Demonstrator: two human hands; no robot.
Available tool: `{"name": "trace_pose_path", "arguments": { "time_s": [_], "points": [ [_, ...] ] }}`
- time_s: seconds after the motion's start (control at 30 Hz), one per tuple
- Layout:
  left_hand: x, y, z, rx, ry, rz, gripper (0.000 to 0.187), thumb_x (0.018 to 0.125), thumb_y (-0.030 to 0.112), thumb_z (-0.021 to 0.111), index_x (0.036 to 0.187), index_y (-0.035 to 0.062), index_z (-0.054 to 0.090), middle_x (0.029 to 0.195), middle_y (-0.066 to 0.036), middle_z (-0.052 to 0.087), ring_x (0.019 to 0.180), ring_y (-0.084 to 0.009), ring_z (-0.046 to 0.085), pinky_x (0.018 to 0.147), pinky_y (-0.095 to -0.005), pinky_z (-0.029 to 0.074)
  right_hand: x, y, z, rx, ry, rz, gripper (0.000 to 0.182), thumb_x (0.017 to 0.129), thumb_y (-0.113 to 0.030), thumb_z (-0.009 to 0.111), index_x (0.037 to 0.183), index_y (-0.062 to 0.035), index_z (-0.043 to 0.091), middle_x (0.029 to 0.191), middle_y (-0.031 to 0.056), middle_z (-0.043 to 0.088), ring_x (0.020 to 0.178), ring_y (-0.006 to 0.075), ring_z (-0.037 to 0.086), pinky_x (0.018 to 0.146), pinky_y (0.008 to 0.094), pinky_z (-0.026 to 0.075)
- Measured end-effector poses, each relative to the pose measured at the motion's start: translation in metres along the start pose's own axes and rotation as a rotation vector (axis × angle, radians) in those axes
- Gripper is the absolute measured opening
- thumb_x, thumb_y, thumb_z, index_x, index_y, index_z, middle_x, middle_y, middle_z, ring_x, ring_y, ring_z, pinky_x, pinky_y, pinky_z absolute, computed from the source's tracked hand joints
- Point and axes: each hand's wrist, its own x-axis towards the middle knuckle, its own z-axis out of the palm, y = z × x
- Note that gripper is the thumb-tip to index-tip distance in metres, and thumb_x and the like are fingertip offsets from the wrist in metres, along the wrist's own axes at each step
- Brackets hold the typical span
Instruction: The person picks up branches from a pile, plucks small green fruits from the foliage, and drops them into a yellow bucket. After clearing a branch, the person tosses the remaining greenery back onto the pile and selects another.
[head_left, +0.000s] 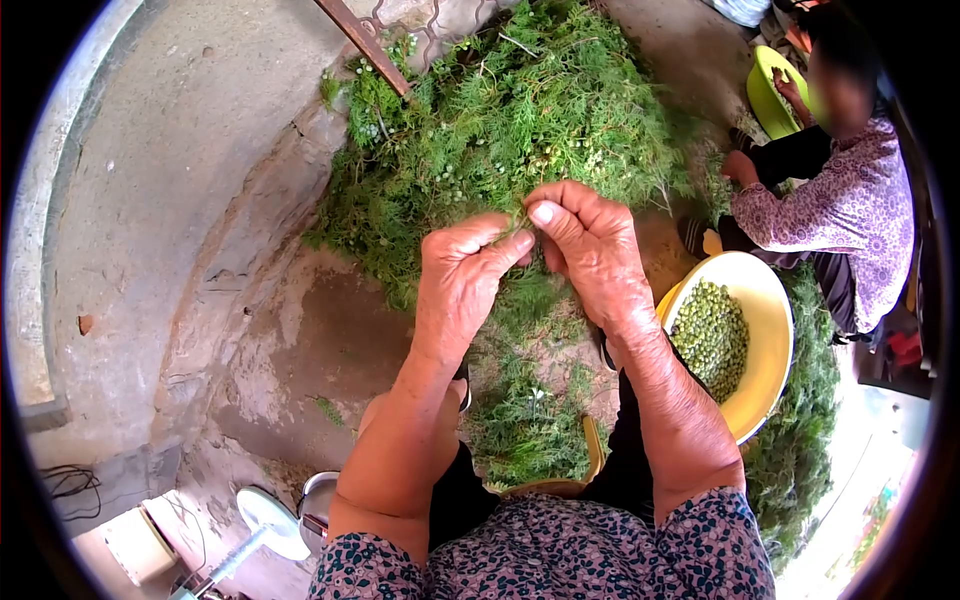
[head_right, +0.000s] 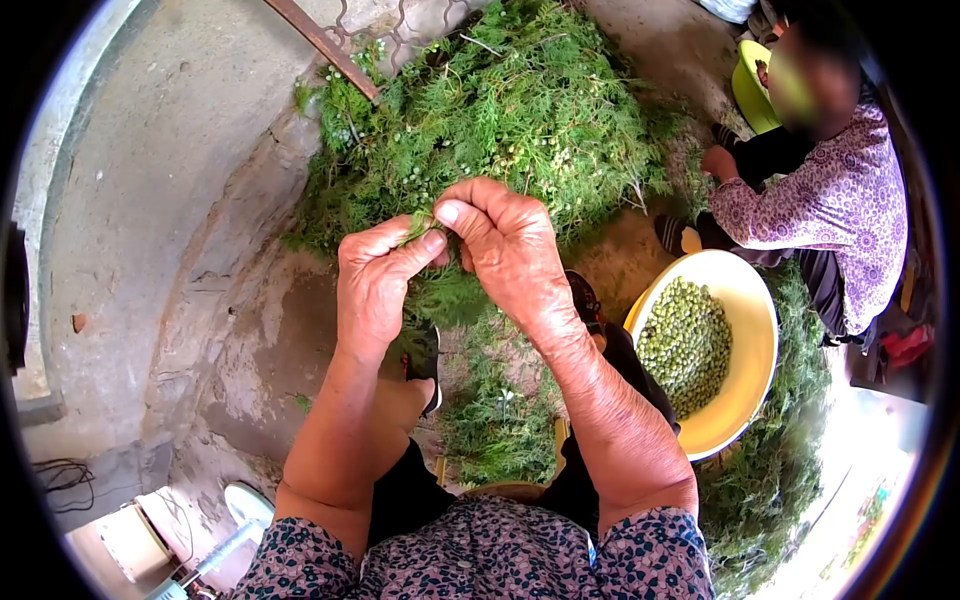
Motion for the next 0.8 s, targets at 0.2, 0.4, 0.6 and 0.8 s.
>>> {"name": "trace_pose_path", "arguments": {
  "time_s": [0.2,0.4,0.6,0.8],
  "points": [
    [0.0,0.004,0.002,-0.304,0.004,-0.155,0.019,0.077,0.015,0.066,0.082,-0.0028,0.064,0.067,-0.004,0.059,0.062,-0.0107,0.053,0.059,-0.0231,0.041,-0.001,-0.004,-0.004,0.218,0.038,0.202,0.023,0.087,-0.023,0.056,0.083,-0.0008,0.057,0.062,-0.0007,0.05,0.047,0.0055,0.039,0.042,0.0186,0.03],
    [0.0,0.005,0.0,-0.498,0.098,-0.189,0.016,0.078,0.013,0.065,0.083,-0.0023,0.064,0.077,-0.006,0.063,0.06,-0.0128,0.055,0.056,-0.0249,0.044,0.007,-0.006,-0.015,0.633,0.071,0.206,0.025,0.085,-0.027,0.058,0.086,-0.0017,0.057,0.068,0.0023,0.049,0.048,0.0099,0.044,0.04,0.0205,0.03],
    [0.005,0.006,0.0,-0.494,0.141,-0.21,0.012,0.078,0.011,0.064,0.081,-0.0007,0.065,0.071,-0.003,0.06,0.059,-0.0098,0.052,0.053,-0.0227,0.042,0.009,-0.003,-0.014,0.432,-0.021,0.196,0.019,0.083,-0.014,0.062,0.097,-0.0016,0.058,0.073,-0.0003,0.056,0.053,0.0063,0.048,0.043,0.0176,0.035],
    [0.003,0.01,0.001,-0.478,0.097,-0.226,0.012,0.077,0.012,0.065,0.078,-0.0006,0.065,0.065,-0.002,0.058,0.054,-0.0093,0.051,0.051,-0.0225,0.041,0.004,-0.001,-0.007,0.321,-0.03,0.23,0.027,0.078,-0.016,0.067,0.1,-0.0012,0.06,0.069,-0.0012,0.056,0.049,0.0035,0.041,0.04,0.0168,0.026]
  ]
}}
